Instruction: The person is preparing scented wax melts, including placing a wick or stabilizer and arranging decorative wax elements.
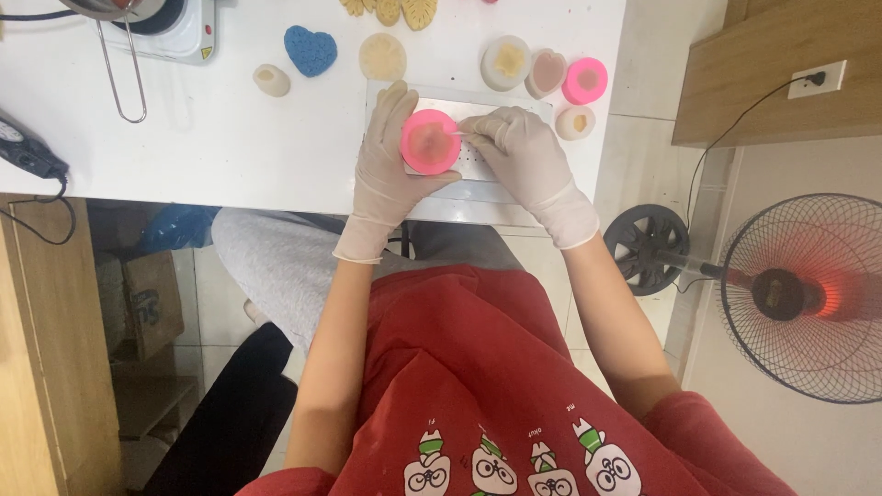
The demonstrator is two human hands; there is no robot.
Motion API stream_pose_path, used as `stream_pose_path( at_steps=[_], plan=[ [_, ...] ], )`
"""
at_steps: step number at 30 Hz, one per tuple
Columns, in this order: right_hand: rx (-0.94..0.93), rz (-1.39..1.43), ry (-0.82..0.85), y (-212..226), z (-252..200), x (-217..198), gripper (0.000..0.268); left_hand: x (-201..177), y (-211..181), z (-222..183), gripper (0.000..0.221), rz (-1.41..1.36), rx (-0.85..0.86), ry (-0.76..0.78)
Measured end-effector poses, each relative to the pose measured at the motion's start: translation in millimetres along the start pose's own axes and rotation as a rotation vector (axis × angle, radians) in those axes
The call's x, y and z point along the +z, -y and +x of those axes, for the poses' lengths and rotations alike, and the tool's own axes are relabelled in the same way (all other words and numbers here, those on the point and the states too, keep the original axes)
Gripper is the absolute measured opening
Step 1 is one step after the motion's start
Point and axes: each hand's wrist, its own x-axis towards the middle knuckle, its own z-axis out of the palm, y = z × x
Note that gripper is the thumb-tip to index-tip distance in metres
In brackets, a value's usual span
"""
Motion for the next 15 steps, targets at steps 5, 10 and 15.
stream_pose_path(
  at_steps=[5,10,15],
  plan=[
    [0.01,-0.019,-0.018,1.0,-4.9,1.6,0.02,0.2,-0.1,0.3,0.114,0.015,0.006,-0.002],
    [0.009,-0.013,-0.01,2.7,-6.0,-0.1,0.021,0.3,0.7,0.1,0.113,0.0,0.014,-0.004],
    [0.04,-0.007,0.009,5.4,-7.5,-0.4,0.024,-0.9,-4.2,1.2,0.112,0.0,-0.002,-0.004]
  ],
)
